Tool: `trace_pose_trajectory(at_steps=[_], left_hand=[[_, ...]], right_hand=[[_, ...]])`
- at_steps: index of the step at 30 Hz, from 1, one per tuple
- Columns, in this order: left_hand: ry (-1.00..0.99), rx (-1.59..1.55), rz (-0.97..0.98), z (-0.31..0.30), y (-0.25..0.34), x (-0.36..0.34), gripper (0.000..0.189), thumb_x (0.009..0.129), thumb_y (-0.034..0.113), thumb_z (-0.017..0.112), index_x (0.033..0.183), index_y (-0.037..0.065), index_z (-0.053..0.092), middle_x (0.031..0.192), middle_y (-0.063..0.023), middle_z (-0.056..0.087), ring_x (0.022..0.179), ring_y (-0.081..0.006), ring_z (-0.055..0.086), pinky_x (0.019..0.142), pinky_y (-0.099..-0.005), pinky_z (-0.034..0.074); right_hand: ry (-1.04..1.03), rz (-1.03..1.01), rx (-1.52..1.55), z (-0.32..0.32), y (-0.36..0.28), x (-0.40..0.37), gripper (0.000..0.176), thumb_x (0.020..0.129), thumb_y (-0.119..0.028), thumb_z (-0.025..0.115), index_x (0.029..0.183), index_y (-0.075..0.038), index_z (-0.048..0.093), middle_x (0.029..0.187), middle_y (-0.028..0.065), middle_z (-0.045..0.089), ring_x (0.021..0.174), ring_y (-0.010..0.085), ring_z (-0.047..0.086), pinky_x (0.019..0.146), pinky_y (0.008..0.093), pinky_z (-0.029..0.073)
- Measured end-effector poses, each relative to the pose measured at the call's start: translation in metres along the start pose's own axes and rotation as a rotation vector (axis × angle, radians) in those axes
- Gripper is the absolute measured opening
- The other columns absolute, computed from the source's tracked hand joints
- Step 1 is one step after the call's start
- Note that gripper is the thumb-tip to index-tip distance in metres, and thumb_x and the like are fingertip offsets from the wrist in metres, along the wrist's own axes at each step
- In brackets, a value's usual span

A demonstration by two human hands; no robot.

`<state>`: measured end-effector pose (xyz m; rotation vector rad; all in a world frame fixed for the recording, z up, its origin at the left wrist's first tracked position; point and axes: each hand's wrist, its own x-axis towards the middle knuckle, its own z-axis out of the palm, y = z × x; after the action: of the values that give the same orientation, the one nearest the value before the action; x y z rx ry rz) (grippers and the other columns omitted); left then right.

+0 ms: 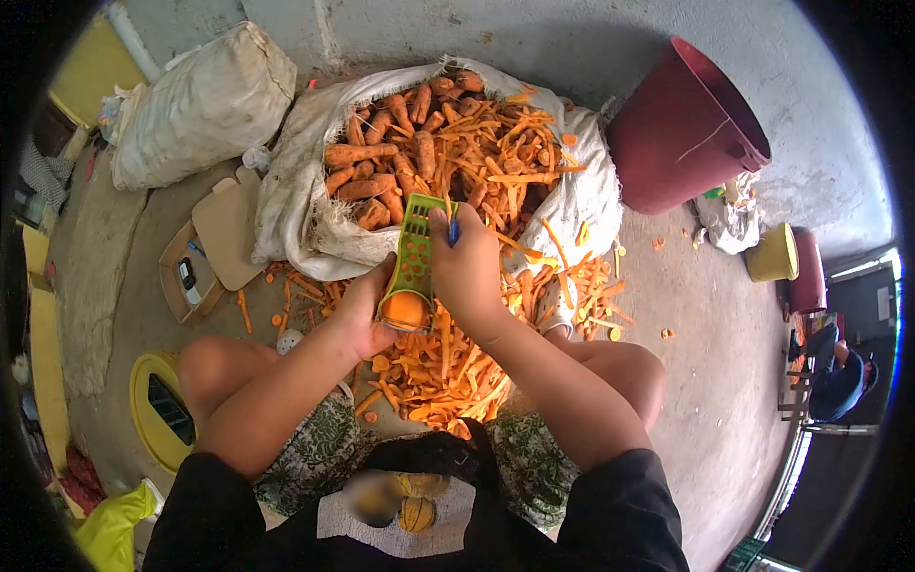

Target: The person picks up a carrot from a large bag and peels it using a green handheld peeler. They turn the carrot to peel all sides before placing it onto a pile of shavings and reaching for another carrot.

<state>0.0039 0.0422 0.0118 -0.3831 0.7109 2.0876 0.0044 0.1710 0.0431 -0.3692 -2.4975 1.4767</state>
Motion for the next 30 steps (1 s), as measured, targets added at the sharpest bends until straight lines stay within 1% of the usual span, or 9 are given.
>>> trace_pose_trajectory(at_steps=[9,11,12,15,17,22,24,28,30], left_hand=[[0.077,0.096,0.03,0.006,-0.005,0.001,0.04,0.094,0.037,0.026,0.11,0.006,0.045,0.095,-0.0085,0.057,0.082,-0.0205,0.058,0.068,-0.0368,0.05],[0.104,0.096,-0.13,0.002,-0.012,0.0,0.043,0.093,0.04,0.025,0.106,0.004,0.045,0.09,-0.0114,0.057,0.076,-0.0217,0.059,0.064,-0.0365,0.05],[-0.072,0.18,-0.164,-0.002,-0.014,-0.008,0.045,0.093,0.042,0.025,0.104,0.004,0.045,0.085,-0.0133,0.058,0.07,-0.0221,0.06,0.061,-0.0354,0.05],[-0.131,0.364,-0.172,0.002,-0.02,-0.015,0.046,0.092,0.043,0.025,0.105,0.004,0.045,0.083,-0.0127,0.058,0.068,-0.0221,0.06,0.06,-0.0338,0.05],[-0.176,0.394,-0.216,0.005,-0.018,-0.024,0.045,0.092,0.044,0.028,0.106,0.004,0.045,0.083,-0.0123,0.058,0.068,-0.0218,0.06,0.061,-0.0334,0.05],[-0.023,0.5,-0.042,-0.006,-0.008,-0.015,0.035,0.086,0.027,0.048,0.11,0.002,0.043,0.085,-0.0124,0.058,0.072,-0.02,0.061,0.065,-0.0322,0.051],[0.068,0.685,0.019,-0.004,0.003,-0.012,0.04,0.078,0.009,0.057,0.114,-0.001,0.042,0.088,-0.0115,0.057,0.075,-0.0196,0.06,0.067,-0.0313,0.051],[0.104,0.69,0.035,-0.011,0.006,-0.004,0.04,0.078,0.01,0.056,0.114,-0.001,0.042,0.092,-0.011,0.056,0.078,-0.0195,0.06,0.068,-0.0307,0.051],[0.212,0.256,-0.025,-0.016,0.006,-0.001,0.038,0.077,0.011,0.056,0.112,0.0,0.045,0.094,-0.0105,0.056,0.081,-0.0197,0.059,0.07,-0.0313,0.051]], right_hand=[[0.159,-0.087,-0.195,0.002,0.015,0.005,0.021,0.081,-0.016,0.054,0.072,0.001,0.044,0.058,0.0207,0.051,0.052,0.0358,0.052,0.05,0.0425,0.039],[0.236,0.113,-0.288,-0.01,0.02,0.028,0.017,0.078,-0.013,0.054,0.074,0.001,0.044,0.062,0.0213,0.055,0.059,0.0381,0.055,0.054,0.044,0.041],[0.326,0.102,-0.319,-0.019,0.026,0.04,0.017,0.078,-0.013,0.054,0.074,0.001,0.044,0.063,0.0209,0.055,0.06,0.0377,0.056,0.054,0.0443,0.041],[0.6,0.087,-0.38,-0.057,0.055,0.079,0.021,0.081,-0.016,0.052,0.072,0.001,0.044,0.063,0.0189,0.055,0.056,0.0346,0.053,0.054,0.0425,0.04],[0.728,0.046,-0.279,-0.077,0.072,0.092,0.032,0.089,-0.027,0.045,0.074,0.002,0.049,0.056,0.011,0.049,0.05,0.0186,0.043,0.051,0.0342,0.036],[0.54,0.05,-0.075,-0.063,0.041,0.072,0.03,0.089,-0.025,0.046,0.077,0.002,0.051,0.055,0.006,0.046,0.051,0.0122,0.04,0.05,0.0305,0.035],[0.5,-0.05,-0.143,-0.051,0.044,0.068,0.034,0.089,-0.025,0.047,0.067,0.001,0.039,0.052,0.0116,0.04,0.047,0.0195,0.034,0.049,0.0353,0.033],[0.376,0.018,-0.027,-0.038,0.027,0.053,0.034,0.089,-0.025,0.047,0.067,0.0,0.039,0.053,0.0095,0.041,0.046,0.016,0.033,0.046,0.0334,0.032],[0.31,0.013,0.145,-0.029,0.021,0.045,0.033,0.089,-0.024,0.048,0.068,-0.001,0.039,0.051,0.0066,0.04,0.046,0.0129,0.034,0.043,0.0317,0.031]])
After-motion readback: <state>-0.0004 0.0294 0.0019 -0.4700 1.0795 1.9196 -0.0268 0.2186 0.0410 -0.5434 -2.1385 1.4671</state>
